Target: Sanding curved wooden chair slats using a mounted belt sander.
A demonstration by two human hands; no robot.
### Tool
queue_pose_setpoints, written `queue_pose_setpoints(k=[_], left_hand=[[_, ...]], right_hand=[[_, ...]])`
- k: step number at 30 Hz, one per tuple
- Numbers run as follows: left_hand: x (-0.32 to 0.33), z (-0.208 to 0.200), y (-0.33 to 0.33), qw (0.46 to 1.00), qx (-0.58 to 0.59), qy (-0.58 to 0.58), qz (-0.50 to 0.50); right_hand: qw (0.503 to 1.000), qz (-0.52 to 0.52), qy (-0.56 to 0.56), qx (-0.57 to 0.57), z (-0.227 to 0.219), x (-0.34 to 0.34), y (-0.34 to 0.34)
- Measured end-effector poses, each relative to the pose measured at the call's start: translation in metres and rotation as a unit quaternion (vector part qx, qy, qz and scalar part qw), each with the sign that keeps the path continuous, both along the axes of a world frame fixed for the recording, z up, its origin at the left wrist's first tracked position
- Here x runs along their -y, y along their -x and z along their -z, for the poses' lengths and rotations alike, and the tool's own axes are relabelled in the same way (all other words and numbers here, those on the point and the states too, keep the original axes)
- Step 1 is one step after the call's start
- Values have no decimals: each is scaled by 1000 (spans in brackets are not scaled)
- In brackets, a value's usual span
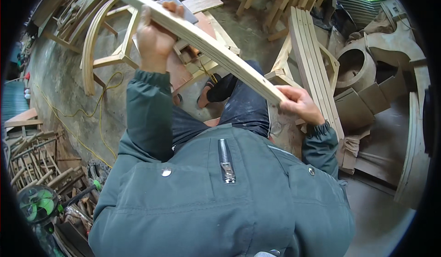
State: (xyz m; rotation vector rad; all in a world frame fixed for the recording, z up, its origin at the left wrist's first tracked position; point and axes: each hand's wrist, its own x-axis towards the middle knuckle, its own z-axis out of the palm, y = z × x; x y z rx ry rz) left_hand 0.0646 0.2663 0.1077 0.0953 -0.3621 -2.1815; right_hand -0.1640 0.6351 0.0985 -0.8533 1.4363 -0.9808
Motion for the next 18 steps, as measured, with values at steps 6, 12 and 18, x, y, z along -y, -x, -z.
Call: queue_pose_setpoints(k=[6, 12, 18], left_hand=[[57, 6, -36, 999, -22, 24, -16], [63, 7, -53, 996, 54, 6, -77], [64, 14, -45, 988, 104, -32, -112]], right_hand=[[986, 83, 125, -67, 8, 17, 20], [959, 160, 187, 140, 12, 17, 21], [926, 211, 206, 234, 16, 17, 23]])
